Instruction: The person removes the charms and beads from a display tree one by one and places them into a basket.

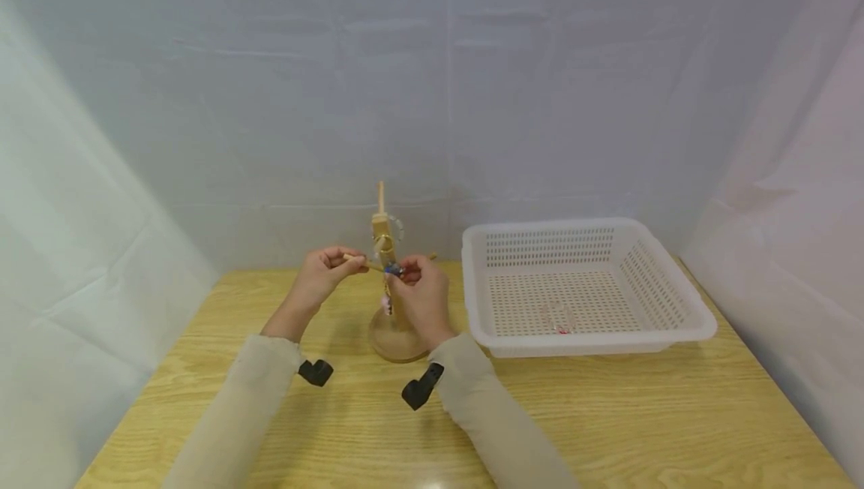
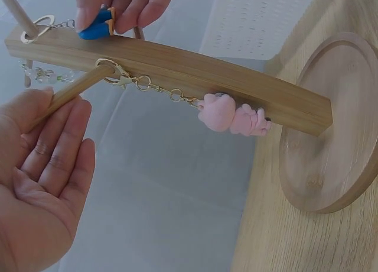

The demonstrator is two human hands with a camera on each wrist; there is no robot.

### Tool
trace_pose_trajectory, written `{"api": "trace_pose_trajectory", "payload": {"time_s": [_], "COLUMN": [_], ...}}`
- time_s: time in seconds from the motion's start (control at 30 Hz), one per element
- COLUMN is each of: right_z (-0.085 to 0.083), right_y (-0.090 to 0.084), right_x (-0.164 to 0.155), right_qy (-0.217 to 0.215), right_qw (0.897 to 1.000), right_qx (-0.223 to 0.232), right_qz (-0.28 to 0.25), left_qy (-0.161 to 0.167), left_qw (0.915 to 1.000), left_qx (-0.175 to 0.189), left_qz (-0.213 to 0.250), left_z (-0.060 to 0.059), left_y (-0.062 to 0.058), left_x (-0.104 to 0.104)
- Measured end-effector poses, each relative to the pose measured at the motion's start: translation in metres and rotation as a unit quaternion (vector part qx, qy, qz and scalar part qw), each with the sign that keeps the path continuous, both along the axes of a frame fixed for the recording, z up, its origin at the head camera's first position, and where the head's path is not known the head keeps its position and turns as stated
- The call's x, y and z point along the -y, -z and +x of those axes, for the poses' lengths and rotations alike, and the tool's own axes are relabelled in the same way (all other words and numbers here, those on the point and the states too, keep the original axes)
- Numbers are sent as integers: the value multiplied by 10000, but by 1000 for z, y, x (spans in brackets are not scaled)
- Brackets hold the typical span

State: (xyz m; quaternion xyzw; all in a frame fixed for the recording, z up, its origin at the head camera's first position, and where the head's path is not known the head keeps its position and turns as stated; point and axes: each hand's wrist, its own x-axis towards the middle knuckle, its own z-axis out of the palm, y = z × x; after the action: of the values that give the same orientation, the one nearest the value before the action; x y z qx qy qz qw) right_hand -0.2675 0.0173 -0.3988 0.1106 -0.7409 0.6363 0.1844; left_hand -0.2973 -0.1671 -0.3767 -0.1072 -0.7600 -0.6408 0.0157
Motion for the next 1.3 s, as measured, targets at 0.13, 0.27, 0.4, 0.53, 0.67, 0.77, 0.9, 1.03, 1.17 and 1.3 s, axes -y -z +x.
{"api": "trace_pose_trajectory", "payload": {"time_s": [0.13, 0.27, 0.4, 0.53, 0.67, 0.77, 0.9, 1.03, 1.17, 1.3], "right_z": [3, 10, 29, 36, 29, 22, 20, 22, 25, 28], "right_y": [-2, -11, -33, -41, -31, -22, -18, -17, -16, -18], "right_x": [0, -1, -3, -5, -6, -7, -8, -10, -12, -13], "right_qy": [-205, -353, -498, -620, -720, -791, -859, -898, -965, -1032], "right_qw": [9997, 9993, 9984, 9973, 9963, 9955, 9949, 9947, 9940, 9929], "right_qx": [67, 99, 245, 343, 376, 357, 257, 82, -54, 90], "right_qz": [-65, -64, -102, -175, -287, -389, -468, -499, -518, -582], "left_qy": [11, 11, 17, 3, -42, -64, -44, -31, -32, -66], "left_qw": [10000, 10000, 10000, 10000, 9999, 10000, 10000, 10000, 9999, 9999], "left_qx": [-26, -30, -28, 7, 22, -1, -14, 23, 30, 22], "left_qz": [2, -9, -62, -71, -90, -56, -18, -59, -112, -130], "left_z": [0, 0, -2, -2, -2, -1, -1, -1, -1, -1], "left_y": [0, 0, 2, 2, 2, 2, 2, 2, 1, 2], "left_x": [0, 0, 1, 1, 0, 0, 0, 0, 0, 0]}}
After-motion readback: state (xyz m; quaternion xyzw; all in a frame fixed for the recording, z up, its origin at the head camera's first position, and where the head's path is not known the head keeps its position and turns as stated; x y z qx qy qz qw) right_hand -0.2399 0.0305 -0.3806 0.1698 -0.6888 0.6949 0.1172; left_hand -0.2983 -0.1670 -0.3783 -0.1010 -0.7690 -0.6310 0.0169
